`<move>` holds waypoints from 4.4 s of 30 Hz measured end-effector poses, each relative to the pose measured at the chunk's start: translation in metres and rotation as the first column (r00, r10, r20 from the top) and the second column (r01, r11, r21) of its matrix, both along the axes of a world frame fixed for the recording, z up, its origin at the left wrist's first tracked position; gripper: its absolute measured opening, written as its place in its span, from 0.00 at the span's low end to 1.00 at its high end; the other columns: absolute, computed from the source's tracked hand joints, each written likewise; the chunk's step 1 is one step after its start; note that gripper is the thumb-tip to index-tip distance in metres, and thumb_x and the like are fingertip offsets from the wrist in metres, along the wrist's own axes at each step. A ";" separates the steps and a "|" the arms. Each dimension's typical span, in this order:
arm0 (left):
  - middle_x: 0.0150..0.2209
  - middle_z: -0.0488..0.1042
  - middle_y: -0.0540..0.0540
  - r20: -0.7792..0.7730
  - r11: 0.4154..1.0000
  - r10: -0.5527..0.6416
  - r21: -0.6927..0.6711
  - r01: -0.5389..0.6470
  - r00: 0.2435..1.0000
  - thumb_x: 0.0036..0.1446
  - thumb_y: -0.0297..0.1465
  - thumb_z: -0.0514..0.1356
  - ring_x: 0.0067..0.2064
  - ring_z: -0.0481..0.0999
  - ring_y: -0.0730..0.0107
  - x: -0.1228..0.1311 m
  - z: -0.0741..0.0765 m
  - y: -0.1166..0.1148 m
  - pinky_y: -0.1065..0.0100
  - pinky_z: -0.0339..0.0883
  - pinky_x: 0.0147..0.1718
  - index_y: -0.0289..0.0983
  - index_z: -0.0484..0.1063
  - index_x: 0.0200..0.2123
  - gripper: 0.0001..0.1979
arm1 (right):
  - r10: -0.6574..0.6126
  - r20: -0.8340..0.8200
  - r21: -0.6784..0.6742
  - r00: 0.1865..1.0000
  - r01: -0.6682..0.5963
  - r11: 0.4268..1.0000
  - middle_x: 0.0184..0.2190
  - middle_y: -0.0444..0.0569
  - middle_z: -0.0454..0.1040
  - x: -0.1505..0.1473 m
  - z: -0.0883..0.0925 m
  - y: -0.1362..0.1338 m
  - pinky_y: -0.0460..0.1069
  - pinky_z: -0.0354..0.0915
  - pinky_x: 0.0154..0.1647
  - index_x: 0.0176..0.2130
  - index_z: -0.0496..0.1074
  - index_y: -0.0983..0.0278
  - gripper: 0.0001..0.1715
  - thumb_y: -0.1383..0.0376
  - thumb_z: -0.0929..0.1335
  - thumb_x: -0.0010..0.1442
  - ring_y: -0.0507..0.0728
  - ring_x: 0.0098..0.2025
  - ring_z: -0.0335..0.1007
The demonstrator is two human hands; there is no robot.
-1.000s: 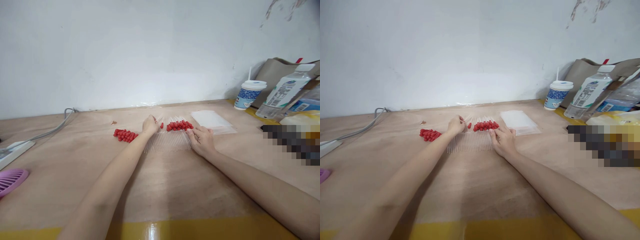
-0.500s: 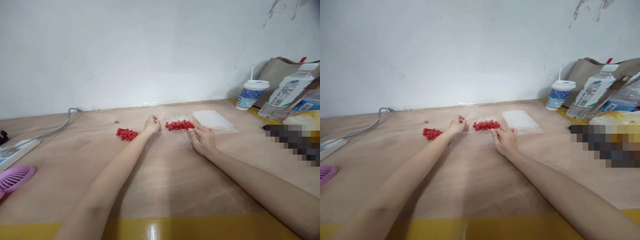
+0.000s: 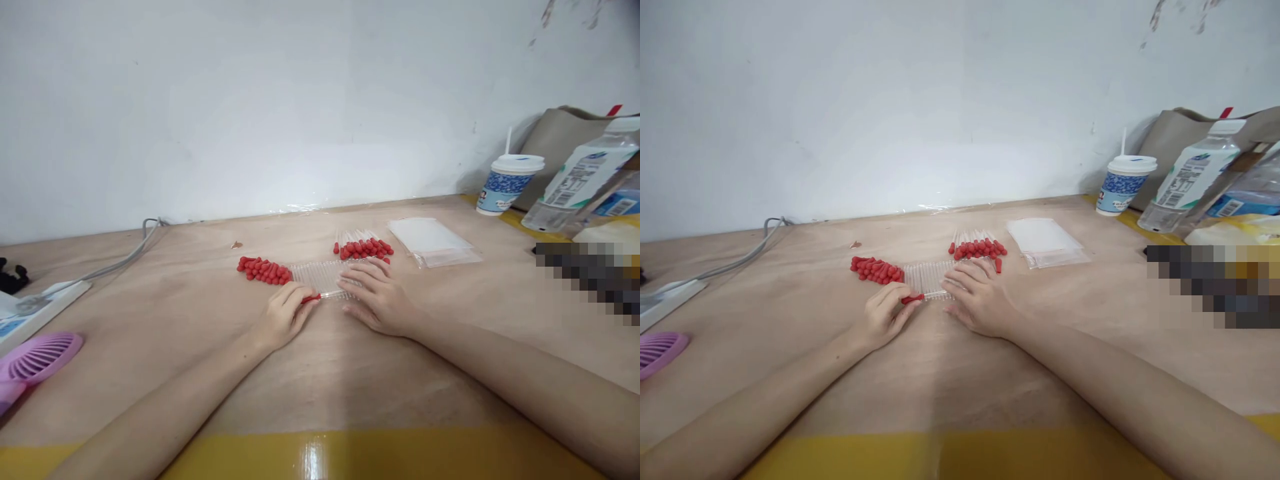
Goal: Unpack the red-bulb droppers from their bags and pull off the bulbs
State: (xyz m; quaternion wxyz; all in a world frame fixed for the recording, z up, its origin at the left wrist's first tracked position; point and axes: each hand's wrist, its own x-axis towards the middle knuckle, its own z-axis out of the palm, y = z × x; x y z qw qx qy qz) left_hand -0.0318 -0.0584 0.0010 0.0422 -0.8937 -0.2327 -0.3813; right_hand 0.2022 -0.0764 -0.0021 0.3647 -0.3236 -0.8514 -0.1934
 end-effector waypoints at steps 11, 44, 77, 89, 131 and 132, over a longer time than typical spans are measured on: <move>0.43 0.73 0.42 -0.034 0.999 -0.029 0.043 0.030 0.999 0.53 0.30 0.60 0.45 0.70 0.64 0.015 -0.001 0.004 0.60 0.65 0.45 0.37 0.70 0.42 0.12 | 0.082 -0.019 -0.045 0.996 -0.082 0.996 0.35 0.46 0.76 -0.007 -0.002 0.002 0.58 0.56 0.54 0.36 0.72 0.64 0.09 0.66 0.63 0.59 0.56 0.43 0.68; 0.42 0.76 0.46 -0.152 0.993 -0.098 -0.087 0.085 0.984 0.58 0.28 0.53 0.48 0.71 0.68 0.017 0.003 -0.006 0.58 0.59 0.54 0.37 0.71 0.39 0.08 | 0.289 0.002 -0.144 0.957 -0.286 0.947 0.32 0.51 0.74 -0.008 0.001 -0.003 0.50 0.67 0.49 0.31 0.68 0.66 0.10 0.69 0.60 0.61 0.52 0.39 0.71; 0.39 0.76 0.44 -0.130 0.987 -0.157 -0.068 0.149 0.979 0.58 0.27 0.52 0.48 0.71 0.65 0.009 0.008 -0.013 0.61 0.64 0.47 0.36 0.69 0.41 0.09 | 0.291 0.075 0.038 0.954 -0.295 0.955 0.34 0.50 0.75 0.004 -0.003 -0.009 0.54 0.65 0.54 0.37 0.69 0.66 0.06 0.70 0.63 0.59 0.55 0.47 0.69; 0.34 0.67 0.44 0.229 0.874 0.484 -0.077 -0.481 0.844 0.58 0.32 0.52 0.40 0.69 0.64 -0.048 0.026 0.038 0.61 0.67 0.39 0.37 0.72 0.39 0.11 | -0.246 -0.139 0.048 0.959 0.255 0.966 0.22 0.45 0.69 0.027 -0.003 0.011 0.50 0.55 0.32 0.33 0.73 0.63 0.09 0.64 0.64 0.58 0.52 0.28 0.64; 0.33 0.72 0.47 0.045 0.885 0.463 -0.071 -0.459 0.885 0.53 0.38 0.58 0.38 0.70 0.64 -0.053 0.025 0.047 0.61 0.65 0.39 0.40 0.72 0.32 0.08 | -0.327 -0.031 -0.114 0.945 0.321 0.940 0.32 0.48 0.73 0.021 -0.007 0.016 0.53 0.48 0.41 0.35 0.74 0.63 0.21 0.50 0.63 0.55 0.55 0.35 0.63; 0.33 0.72 0.47 0.057 0.885 0.466 -0.049 -0.464 0.883 0.54 0.37 0.57 0.38 0.70 0.65 -0.051 0.028 0.045 0.61 0.65 0.40 0.39 0.72 0.32 0.08 | -0.334 -0.056 -0.117 0.941 0.326 0.938 0.32 0.48 0.73 0.021 -0.008 0.016 0.52 0.47 0.40 0.35 0.74 0.63 0.20 0.51 0.63 0.56 0.55 0.35 0.64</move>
